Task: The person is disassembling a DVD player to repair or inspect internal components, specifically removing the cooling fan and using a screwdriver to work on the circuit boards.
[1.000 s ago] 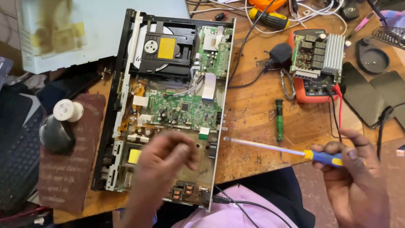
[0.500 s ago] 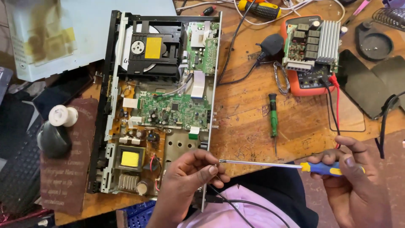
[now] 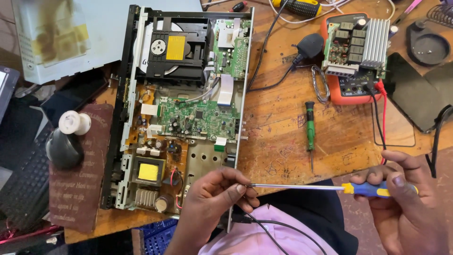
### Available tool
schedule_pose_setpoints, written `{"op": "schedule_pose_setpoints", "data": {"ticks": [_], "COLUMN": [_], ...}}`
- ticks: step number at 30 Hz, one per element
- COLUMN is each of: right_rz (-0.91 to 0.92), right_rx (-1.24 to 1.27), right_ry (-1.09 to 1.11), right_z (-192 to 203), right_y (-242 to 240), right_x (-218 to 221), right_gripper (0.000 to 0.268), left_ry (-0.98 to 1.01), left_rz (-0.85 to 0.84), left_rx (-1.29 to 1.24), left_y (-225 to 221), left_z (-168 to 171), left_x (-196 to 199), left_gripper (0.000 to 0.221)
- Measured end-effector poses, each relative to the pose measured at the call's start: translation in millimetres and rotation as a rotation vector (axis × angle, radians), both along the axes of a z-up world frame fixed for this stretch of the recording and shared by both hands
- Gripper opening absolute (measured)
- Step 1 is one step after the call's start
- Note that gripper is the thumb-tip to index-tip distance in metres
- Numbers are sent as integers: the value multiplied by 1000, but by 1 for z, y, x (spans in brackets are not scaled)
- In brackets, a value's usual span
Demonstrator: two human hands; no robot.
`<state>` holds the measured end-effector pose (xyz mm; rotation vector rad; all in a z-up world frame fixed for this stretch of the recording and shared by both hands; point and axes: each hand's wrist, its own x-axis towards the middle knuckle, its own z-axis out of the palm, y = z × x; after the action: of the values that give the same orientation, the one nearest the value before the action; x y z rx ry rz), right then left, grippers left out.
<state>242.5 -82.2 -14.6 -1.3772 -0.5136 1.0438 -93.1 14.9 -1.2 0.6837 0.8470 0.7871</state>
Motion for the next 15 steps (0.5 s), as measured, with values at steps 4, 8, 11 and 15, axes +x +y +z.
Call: {"op": "schedule_pose_setpoints", "data": {"ticks": [4, 8, 11, 15], "right_rz": [36, 107, 49, 35], "right_rx": [5, 31, -276, -109], "right_ry": [-162, -8, -109, 83], "right_z": [5, 0, 4, -24], "right_y": [-3, -7, -5, -18], "right_x": [-3, -1, -8, 0], "right_gripper": [53, 64, 68, 53], "left_ry": [366, 540, 626, 710], "left_rz": [-104, -163, -209, -213], "left_rx": [469, 682, 754, 649], "left_y": [4, 10, 6, 2], "left_z": [23, 36, 40, 42], "left_x": [3, -1, -5, -12], "left_gripper": [11, 14, 9, 20]}}
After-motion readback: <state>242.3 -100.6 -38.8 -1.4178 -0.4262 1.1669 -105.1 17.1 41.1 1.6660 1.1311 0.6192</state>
